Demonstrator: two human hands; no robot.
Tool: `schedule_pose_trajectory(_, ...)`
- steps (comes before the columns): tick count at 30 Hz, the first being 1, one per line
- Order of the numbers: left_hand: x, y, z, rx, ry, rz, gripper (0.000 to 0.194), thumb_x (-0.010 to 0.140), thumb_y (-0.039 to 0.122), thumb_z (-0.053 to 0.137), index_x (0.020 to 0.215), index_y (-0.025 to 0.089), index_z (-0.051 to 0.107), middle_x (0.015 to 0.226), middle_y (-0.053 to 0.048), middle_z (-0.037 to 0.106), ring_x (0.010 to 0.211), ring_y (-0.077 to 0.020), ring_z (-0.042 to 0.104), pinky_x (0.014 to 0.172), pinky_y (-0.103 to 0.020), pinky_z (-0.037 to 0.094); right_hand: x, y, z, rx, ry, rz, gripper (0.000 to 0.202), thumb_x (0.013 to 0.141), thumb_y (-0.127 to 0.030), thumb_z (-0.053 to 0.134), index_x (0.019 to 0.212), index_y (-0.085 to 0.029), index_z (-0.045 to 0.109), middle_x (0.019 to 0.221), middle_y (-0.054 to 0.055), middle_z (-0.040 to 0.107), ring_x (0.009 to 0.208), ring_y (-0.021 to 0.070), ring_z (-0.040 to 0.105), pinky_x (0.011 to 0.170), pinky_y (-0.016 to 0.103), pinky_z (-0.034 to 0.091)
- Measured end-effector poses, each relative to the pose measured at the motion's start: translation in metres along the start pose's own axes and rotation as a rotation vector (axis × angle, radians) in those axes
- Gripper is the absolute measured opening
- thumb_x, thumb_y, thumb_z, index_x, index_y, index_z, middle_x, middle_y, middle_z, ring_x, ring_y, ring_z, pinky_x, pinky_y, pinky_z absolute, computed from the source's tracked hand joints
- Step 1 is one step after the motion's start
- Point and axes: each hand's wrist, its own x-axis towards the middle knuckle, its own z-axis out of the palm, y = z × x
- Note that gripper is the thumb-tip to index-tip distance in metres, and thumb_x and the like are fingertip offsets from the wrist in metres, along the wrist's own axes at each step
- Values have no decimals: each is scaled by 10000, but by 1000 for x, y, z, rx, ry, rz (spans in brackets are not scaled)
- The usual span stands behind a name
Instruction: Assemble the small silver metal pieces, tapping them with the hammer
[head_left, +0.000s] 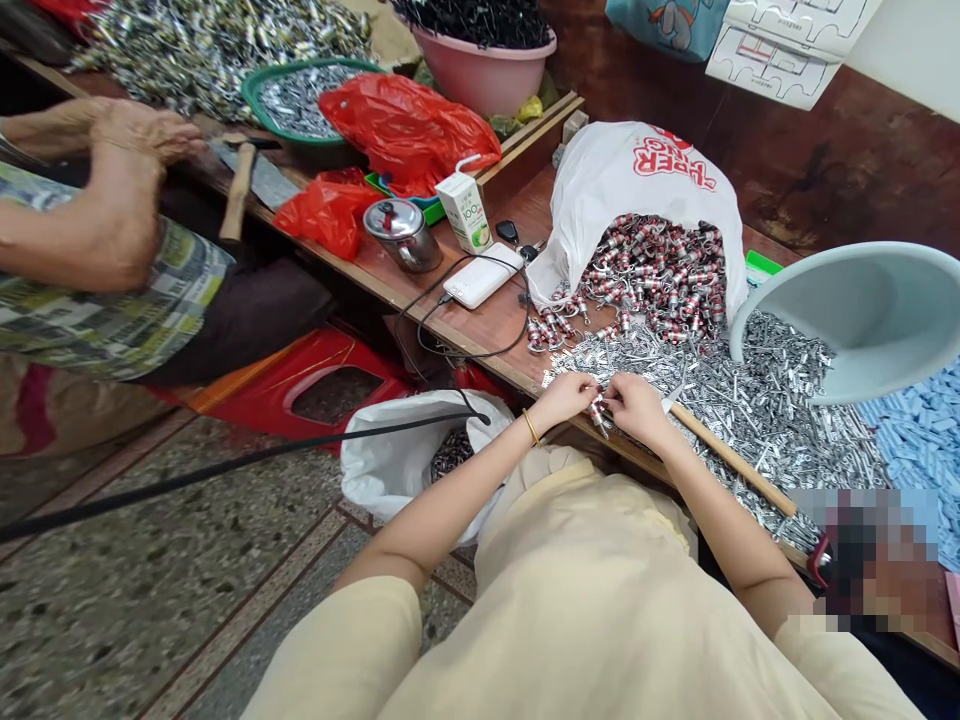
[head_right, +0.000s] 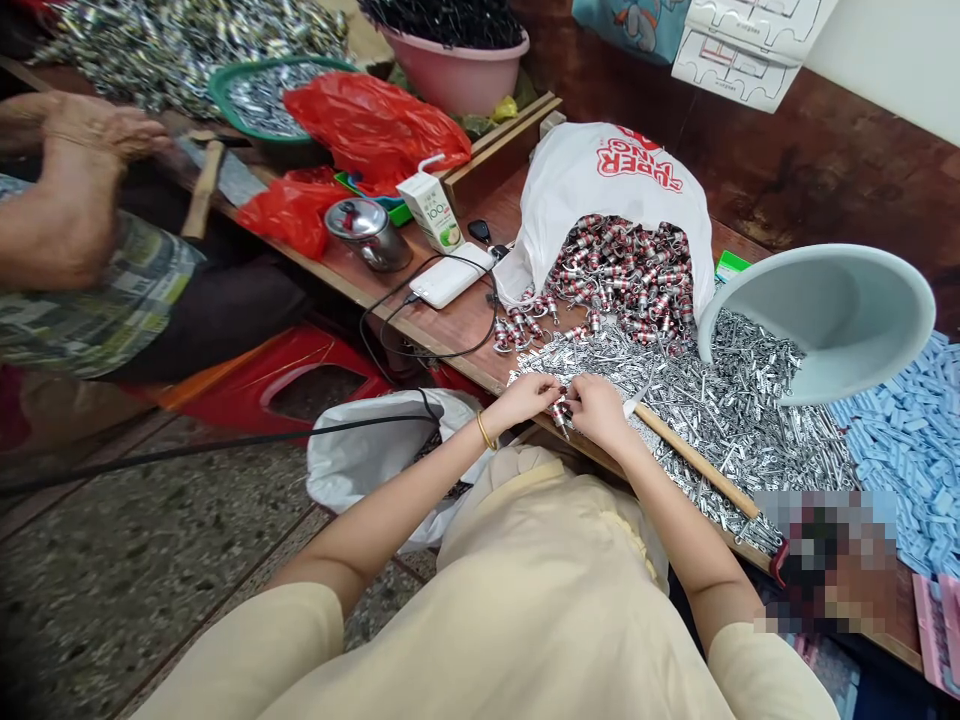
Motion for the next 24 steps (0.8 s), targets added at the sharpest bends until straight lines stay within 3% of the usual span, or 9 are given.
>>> schedule_pose_trajectory(11, 0, 0, -1, -7, -5, 6, 227, 806, 206, 475, 650, 155, 632, 605, 3, 565, 637, -145, 473, 598, -254, 307, -16, -5, 7, 31, 119, -70, 182, 906, -87, 491, 956, -192, 631, 982, 83, 662, 947, 231, 597, 801, 311, 407)
schedule_pose_trajectory(16, 1, -1, 1, -10, 1, -1, 214, 809, 203, 493, 669, 152, 647, 622, 5, 591, 645, -144, 493, 595, -250, 317, -22, -4, 12, -11, 146, -115, 238, 983, -141, 454, 977, -184, 688, 1021, 113, 678, 977, 240, 592, 830, 328, 426)
schedule_pose_trajectory(21, 3, -4, 2, -24, -3, -12, 207, 810, 212, 500, 643, 158, 609, 596, 16, 552, 626, -139, 474, 579, -244, 310, -30, 4, 16, -53, 162, -197, 251, 1015, -221, 481, 1082, -193, 721, 1110, 120, 686, 1008, 248, 572, 870, 353, 426)
schedule_pose_trajectory(24, 2, -4, 2, -9, -8, 1, 214, 810, 223, 499, 624, 162, 586, 580, 21, 517, 610, -135, 441, 584, -250, 300, -33, 7, 17, -78, 172, -183, 268, 1022, -220, 471, 1051, -197, 736, 1095, 114, 688, 989, 243, 569, 854, 347, 421)
